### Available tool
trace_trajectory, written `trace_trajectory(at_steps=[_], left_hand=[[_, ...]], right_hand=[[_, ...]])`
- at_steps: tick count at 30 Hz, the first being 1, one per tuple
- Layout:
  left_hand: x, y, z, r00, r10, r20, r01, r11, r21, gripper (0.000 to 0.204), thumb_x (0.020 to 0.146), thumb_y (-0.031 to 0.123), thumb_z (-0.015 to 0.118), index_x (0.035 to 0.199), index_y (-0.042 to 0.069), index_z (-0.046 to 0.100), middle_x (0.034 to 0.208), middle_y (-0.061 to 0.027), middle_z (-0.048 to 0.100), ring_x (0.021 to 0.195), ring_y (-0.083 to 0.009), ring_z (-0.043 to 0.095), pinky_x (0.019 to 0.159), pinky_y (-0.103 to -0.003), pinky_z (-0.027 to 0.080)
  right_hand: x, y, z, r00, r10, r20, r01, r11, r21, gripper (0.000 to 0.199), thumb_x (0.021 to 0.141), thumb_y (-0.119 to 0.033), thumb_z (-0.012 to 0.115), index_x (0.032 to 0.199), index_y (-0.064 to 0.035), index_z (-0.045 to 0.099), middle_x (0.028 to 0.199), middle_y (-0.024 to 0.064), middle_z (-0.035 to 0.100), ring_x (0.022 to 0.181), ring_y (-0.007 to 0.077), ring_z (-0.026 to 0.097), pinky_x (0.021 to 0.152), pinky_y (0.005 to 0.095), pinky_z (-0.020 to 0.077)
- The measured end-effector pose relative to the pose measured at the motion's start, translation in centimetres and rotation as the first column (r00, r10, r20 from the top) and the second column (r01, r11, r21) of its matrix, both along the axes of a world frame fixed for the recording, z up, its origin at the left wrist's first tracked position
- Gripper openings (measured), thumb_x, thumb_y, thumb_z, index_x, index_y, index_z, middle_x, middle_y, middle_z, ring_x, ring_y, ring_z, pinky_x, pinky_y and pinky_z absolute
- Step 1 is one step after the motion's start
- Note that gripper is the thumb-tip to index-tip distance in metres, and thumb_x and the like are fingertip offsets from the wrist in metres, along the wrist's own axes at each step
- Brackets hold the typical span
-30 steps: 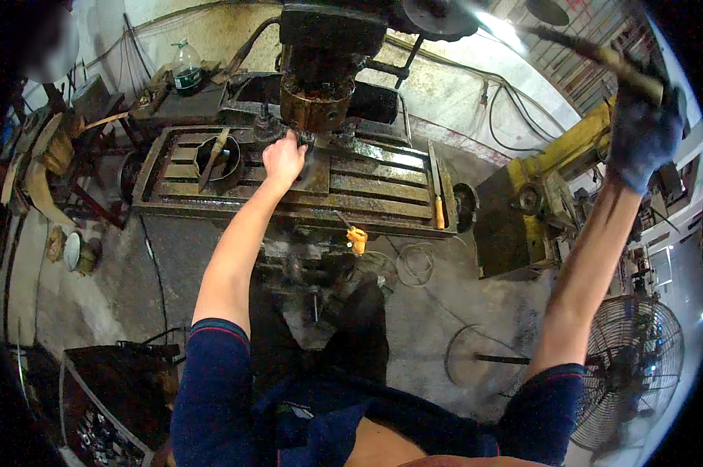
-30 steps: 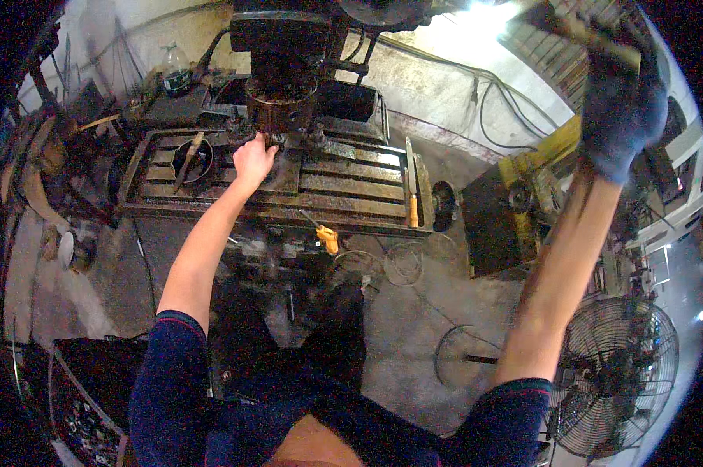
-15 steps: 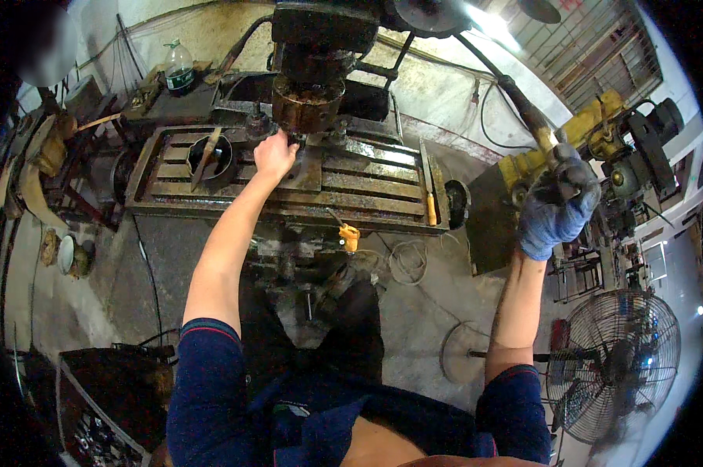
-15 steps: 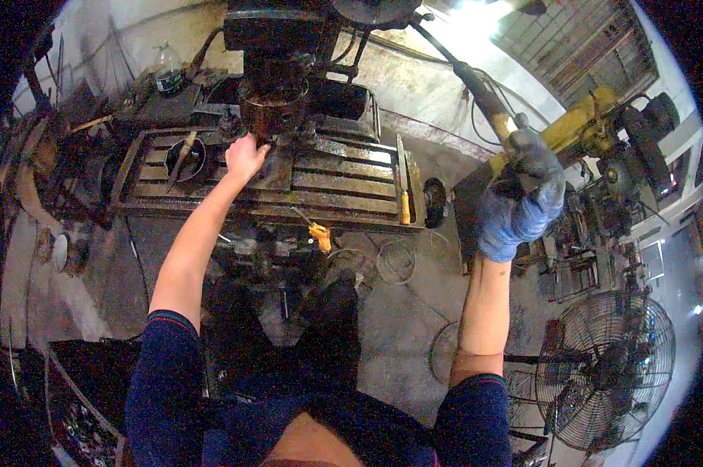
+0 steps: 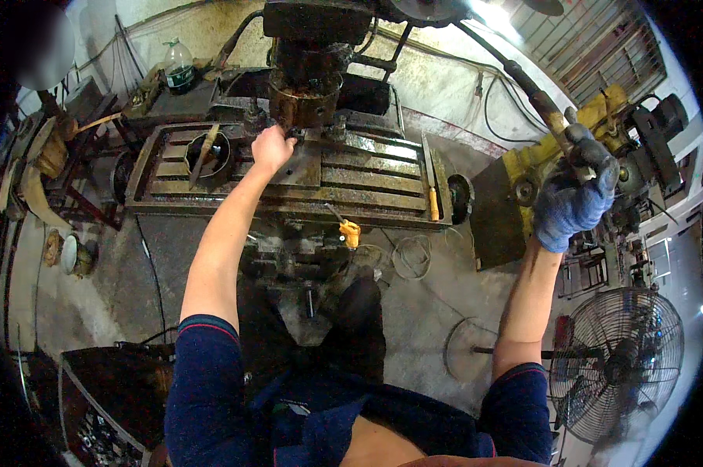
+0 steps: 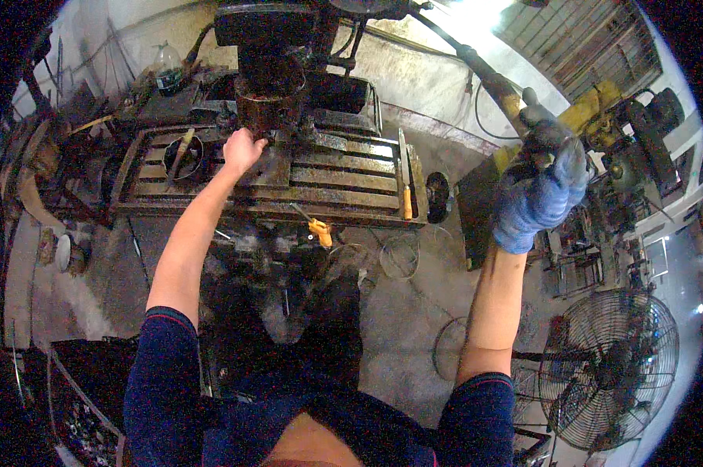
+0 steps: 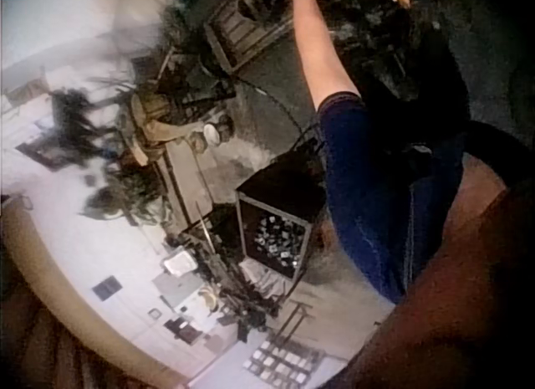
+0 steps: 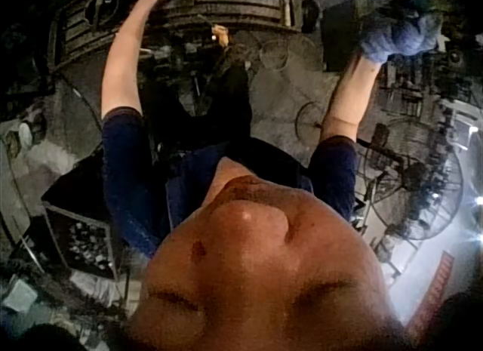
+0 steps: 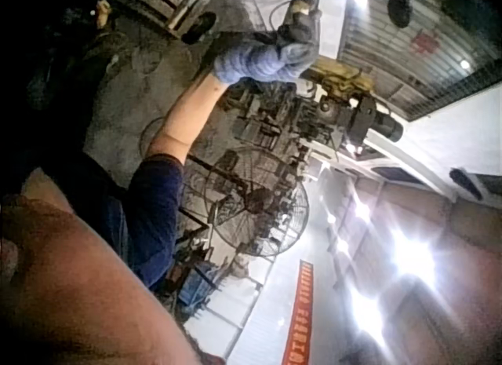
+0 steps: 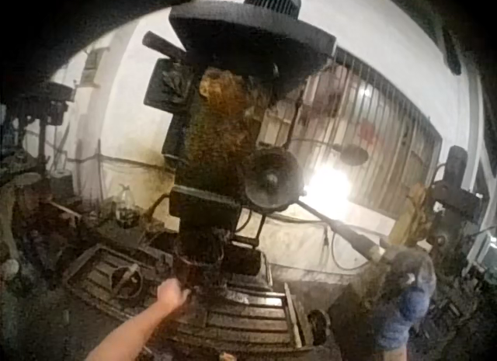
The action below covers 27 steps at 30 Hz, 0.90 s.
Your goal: The person picks up metal parts from a container, uses an air nozzle to blow air onto the parts while holding them over a machine table, and places the parts into a bin.
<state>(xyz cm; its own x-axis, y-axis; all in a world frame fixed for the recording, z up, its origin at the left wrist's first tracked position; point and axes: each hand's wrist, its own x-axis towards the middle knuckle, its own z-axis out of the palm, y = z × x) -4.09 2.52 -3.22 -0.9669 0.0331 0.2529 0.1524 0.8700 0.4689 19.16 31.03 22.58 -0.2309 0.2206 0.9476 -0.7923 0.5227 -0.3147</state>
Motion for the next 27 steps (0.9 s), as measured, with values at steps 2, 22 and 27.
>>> trace_trajectory(at_steps=[2,22,27], left_hand=[[0.1,0.0,0.2,0.999,0.005,0.041,-0.005,1.0,-0.001,0.031,0.07,0.033,0.067,0.074,0.003,0.062,0.077,-0.0165,0.062,0.077,-0.0325,0.061,0.066,-0.042,0.049],[-0.6,-0.8,0.7,0.985,-0.134,0.109,0.142,0.988,-0.062,0.033,0.073,0.028,0.064,0.089,-0.001,0.06,0.084,-0.0188,0.063,0.084,-0.0348,0.06,0.072,-0.043,0.048],[2.9,-4.0,2.1,0.974,-0.228,-0.007,0.227,0.964,0.142,0.039,0.074,0.023,0.063,0.108,0.006,0.055,0.082,-0.0152,0.063,0.083,-0.032,0.06,0.069,-0.041,0.048]], right_hand=[[-0.2,0.3,-0.7,1.0,0.028,-0.004,-0.028,0.999,-0.016,0.035,0.089,-0.028,0.039,0.077,0.0004,0.056,0.084,0.016,0.06,0.088,0.029,0.056,0.093,0.0461,0.0365],[-0.7,-1.5,-3.4,0.991,-0.019,-0.13,0.001,0.991,-0.137,0.03,0.08,-0.026,0.051,0.071,0.0017,0.055,0.079,0.015,0.059,0.081,0.0279,0.057,0.083,0.0467,0.0414],[-0.4,-0.1,-3.9,0.996,0.059,-0.071,-0.064,0.996,-0.07,0.035,0.086,-0.03,0.047,0.077,0.0021,0.055,0.089,0.0183,0.061,0.082,0.0265,0.057,0.083,0.041,0.0419]])
